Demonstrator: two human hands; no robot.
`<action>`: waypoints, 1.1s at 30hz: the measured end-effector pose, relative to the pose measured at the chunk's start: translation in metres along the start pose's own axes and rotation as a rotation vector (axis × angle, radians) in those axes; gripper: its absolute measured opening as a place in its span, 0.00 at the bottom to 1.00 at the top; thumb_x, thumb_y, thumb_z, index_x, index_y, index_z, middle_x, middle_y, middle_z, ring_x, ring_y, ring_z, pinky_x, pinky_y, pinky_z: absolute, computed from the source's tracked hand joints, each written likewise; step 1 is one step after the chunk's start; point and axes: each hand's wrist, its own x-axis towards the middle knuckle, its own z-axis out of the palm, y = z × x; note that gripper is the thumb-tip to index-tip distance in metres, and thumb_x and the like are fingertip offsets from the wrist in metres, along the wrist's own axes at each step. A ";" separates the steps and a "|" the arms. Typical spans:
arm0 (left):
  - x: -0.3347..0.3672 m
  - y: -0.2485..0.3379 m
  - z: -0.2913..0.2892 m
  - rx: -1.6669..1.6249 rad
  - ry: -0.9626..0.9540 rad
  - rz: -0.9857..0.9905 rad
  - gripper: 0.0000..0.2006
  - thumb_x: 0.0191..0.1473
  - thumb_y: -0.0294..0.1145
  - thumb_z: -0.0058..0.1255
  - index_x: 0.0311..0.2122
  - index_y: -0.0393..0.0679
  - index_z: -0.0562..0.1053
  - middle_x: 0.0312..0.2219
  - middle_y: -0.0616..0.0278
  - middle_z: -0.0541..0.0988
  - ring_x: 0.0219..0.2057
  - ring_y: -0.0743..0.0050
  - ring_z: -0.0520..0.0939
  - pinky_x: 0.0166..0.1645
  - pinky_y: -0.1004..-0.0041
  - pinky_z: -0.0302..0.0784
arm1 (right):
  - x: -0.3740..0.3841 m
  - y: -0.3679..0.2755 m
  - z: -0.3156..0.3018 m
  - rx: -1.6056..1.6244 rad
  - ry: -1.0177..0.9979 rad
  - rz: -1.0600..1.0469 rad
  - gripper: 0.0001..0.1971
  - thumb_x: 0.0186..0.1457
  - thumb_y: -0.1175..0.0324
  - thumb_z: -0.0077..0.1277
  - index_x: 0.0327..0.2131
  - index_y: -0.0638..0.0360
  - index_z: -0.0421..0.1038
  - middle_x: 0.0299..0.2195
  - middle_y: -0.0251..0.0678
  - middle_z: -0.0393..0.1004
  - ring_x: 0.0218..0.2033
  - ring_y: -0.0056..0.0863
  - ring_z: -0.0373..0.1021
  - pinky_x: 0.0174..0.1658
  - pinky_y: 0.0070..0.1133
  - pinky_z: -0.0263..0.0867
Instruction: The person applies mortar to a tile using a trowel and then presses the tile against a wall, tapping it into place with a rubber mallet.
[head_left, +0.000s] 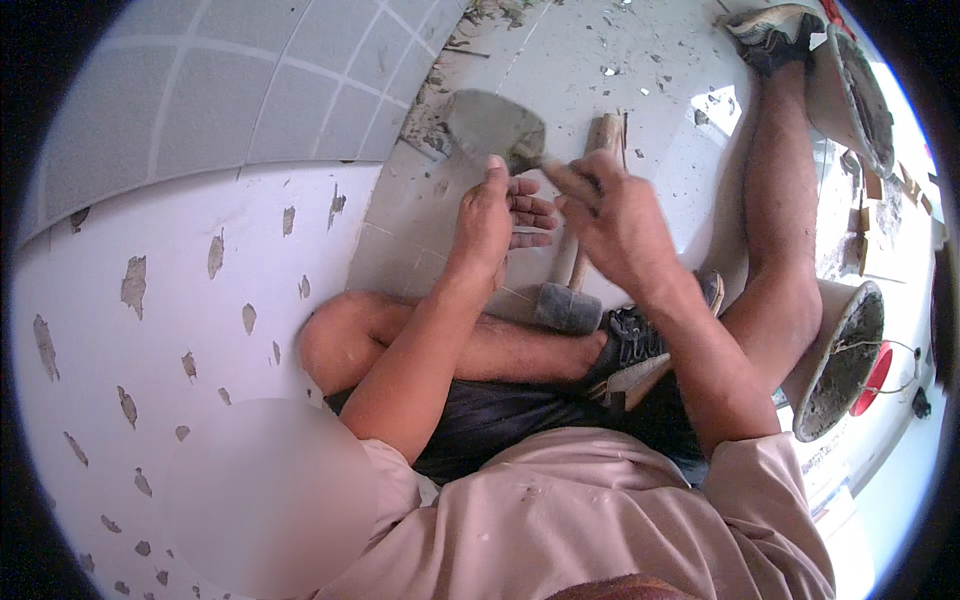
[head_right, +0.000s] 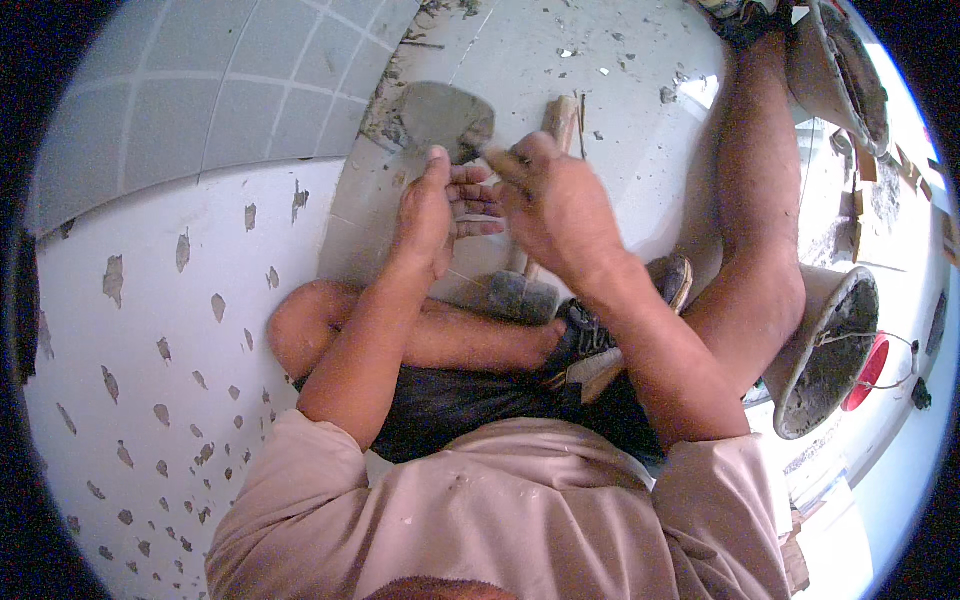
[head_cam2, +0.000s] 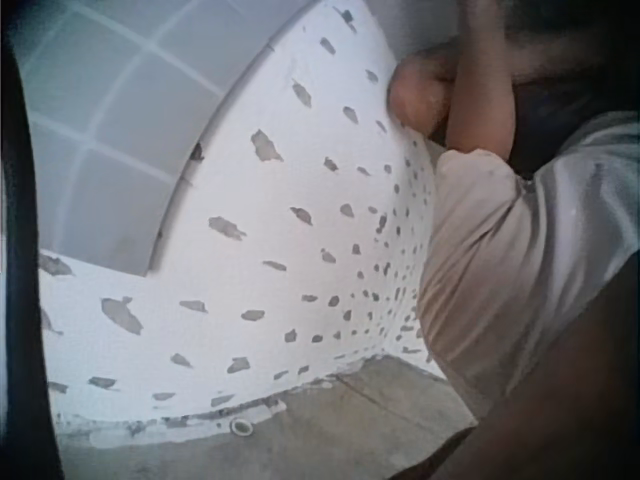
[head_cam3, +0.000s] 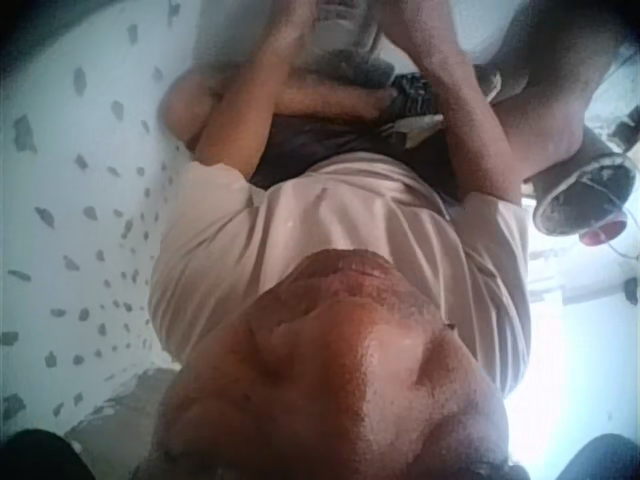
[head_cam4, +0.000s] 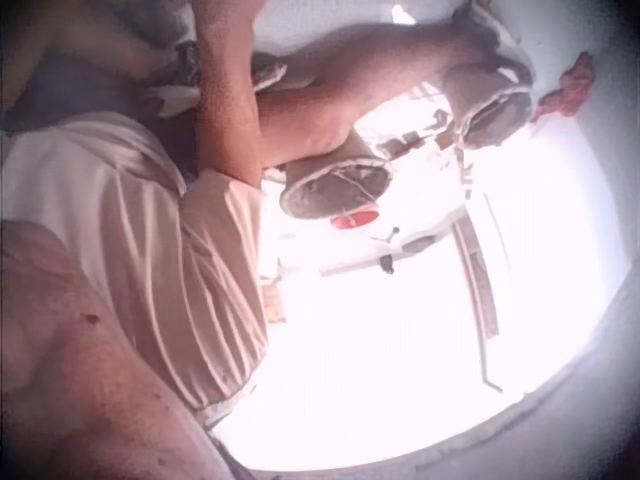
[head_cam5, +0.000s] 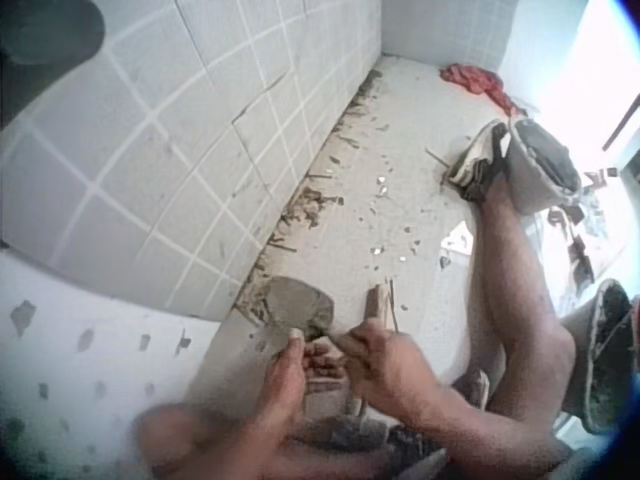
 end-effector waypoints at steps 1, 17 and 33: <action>-0.003 0.000 0.001 0.002 0.004 0.000 0.32 0.69 0.59 0.30 0.44 0.34 0.72 0.29 0.54 0.80 0.33 0.65 0.85 0.31 0.68 0.85 | 0.000 -0.003 0.008 -0.029 -0.030 -0.012 0.13 0.54 0.68 0.57 0.39 0.65 0.69 0.31 0.58 0.78 0.37 0.60 0.75 0.40 0.44 0.72; -0.007 0.004 0.005 -0.153 -0.006 0.107 0.22 0.69 0.51 0.39 0.50 0.41 0.72 0.41 0.56 0.78 0.40 0.64 0.81 0.40 0.59 0.84 | 0.040 0.017 0.051 0.019 0.055 -0.242 0.12 0.56 0.67 0.55 0.40 0.66 0.73 0.37 0.55 0.78 0.36 0.59 0.75 0.42 0.43 0.71; 0.013 -0.002 0.021 -0.485 0.073 -0.208 0.09 0.58 0.34 0.59 0.34 0.44 0.71 0.19 0.66 0.67 0.15 0.69 0.68 0.22 0.64 0.68 | 0.206 -0.009 0.101 -0.395 0.182 -0.328 0.14 0.59 0.59 0.53 0.44 0.51 0.81 0.35 0.47 0.81 0.37 0.47 0.79 0.43 0.38 0.75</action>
